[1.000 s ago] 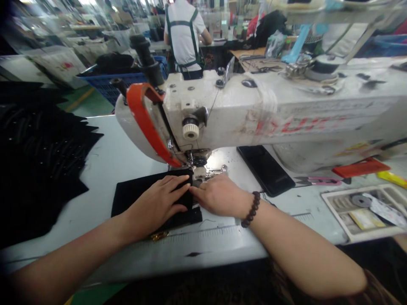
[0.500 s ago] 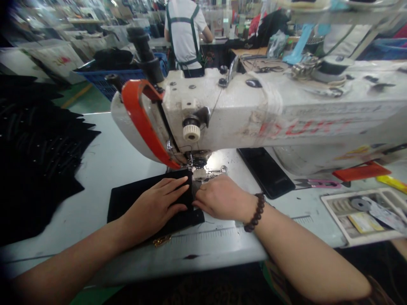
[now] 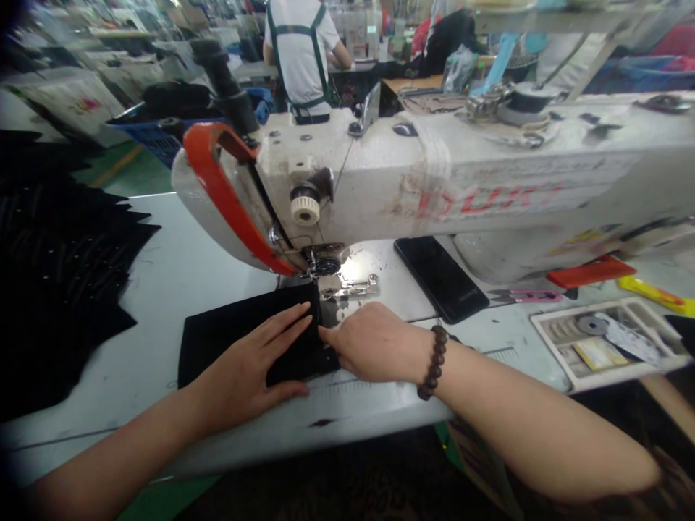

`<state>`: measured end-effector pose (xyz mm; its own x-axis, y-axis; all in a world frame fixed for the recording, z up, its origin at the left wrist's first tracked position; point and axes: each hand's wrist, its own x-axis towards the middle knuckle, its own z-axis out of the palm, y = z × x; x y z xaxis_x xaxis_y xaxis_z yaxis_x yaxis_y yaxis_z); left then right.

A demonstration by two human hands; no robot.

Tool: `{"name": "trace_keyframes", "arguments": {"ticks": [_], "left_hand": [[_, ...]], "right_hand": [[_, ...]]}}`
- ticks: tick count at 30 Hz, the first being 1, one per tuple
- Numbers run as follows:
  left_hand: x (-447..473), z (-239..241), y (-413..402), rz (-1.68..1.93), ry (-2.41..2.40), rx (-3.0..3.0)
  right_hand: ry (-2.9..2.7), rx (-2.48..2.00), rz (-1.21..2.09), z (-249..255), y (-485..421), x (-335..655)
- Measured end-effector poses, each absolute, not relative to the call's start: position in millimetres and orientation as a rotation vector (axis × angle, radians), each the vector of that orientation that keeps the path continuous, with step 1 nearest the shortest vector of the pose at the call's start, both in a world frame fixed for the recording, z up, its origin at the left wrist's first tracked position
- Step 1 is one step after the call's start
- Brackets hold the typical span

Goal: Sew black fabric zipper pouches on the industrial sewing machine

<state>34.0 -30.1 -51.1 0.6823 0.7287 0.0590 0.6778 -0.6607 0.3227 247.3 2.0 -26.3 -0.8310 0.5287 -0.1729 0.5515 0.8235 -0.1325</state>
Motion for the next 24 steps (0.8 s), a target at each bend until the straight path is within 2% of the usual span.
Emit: {"name": "trace_keyframes", "arguments": {"ticks": [17, 24], "left_hand": [[33.5, -52.0, -30.0, 0.319, 1.129, 2.652], [32.4, -55.3, -31.8, 0.304, 1.147, 2.668]], "right_hand": [[2.766, 1.128, -0.094, -29.9, 17.5, 226.5], [2.721, 1.182, -0.165, -31.0, 6.8, 226.8]]}}
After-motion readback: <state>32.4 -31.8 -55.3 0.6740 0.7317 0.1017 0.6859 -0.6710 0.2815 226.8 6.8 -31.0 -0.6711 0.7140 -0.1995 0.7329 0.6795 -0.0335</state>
